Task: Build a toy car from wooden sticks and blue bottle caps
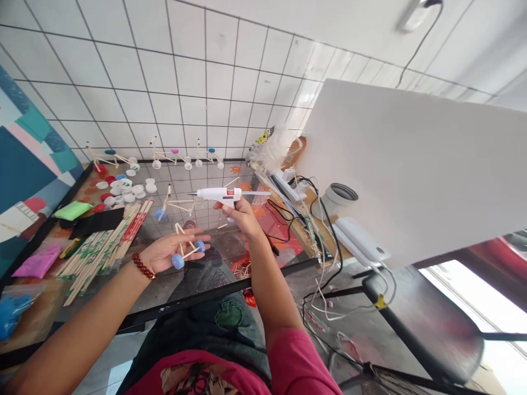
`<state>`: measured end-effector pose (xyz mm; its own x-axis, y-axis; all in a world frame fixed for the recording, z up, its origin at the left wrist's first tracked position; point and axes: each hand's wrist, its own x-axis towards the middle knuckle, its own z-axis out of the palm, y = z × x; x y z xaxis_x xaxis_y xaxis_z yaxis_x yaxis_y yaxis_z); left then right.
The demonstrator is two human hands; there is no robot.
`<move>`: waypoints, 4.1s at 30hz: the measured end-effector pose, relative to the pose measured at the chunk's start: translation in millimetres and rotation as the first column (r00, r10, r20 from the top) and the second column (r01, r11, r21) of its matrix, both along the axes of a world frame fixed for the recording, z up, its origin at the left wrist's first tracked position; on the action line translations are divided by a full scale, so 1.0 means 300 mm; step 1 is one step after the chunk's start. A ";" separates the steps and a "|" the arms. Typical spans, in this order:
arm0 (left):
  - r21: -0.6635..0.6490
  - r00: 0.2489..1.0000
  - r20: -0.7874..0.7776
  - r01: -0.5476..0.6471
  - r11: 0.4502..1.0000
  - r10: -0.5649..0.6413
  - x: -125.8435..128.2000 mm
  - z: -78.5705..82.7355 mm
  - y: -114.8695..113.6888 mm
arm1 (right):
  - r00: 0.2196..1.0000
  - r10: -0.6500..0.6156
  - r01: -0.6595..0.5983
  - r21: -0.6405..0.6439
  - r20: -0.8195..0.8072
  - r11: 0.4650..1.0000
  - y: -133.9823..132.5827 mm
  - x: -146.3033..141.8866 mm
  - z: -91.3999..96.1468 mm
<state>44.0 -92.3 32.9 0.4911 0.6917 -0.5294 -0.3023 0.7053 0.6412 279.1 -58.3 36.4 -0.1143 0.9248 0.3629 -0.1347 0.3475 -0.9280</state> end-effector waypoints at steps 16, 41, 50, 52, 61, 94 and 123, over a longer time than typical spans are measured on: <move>0.134 1.000 0.010 0.019 0.991 -0.021 -0.002 0.023 -0.002 | 0.999 0.001 -0.001 -0.012 0.035 1.000 0.002 -0.022 0.005; 0.499 0.918 -0.247 -0.154 0.853 0.310 -0.013 -0.017 0.022 | 0.973 -0.022 0.009 0.053 0.231 0.999 -0.014 -0.021 -0.044; 0.591 0.886 -0.302 -0.115 0.798 0.352 -0.028 -0.033 0.040 | 0.945 -0.030 -0.002 0.097 0.324 0.995 -0.021 -0.022 -0.035; 0.564 0.902 -0.273 -0.130 0.816 0.333 -0.027 -0.035 0.041 | 0.926 -0.044 -0.004 0.126 0.374 0.992 -0.023 -0.026 -0.032; 0.537 0.920 -0.240 -0.141 0.832 0.311 -0.024 -0.040 0.037 | 0.894 -0.095 0.015 0.183 0.437 0.983 -0.017 -0.026 -0.051; 0.564 0.897 -0.306 -0.099 0.820 0.319 -0.029 -0.052 0.043 | 0.852 -0.146 0.012 0.260 0.503 0.965 -0.014 0.000 -0.049; 0.669 0.818 -0.453 0.050 0.742 0.354 -0.031 -0.112 0.060 | 0.856 -0.124 0.010 0.222 0.502 0.975 -0.001 0.006 -0.058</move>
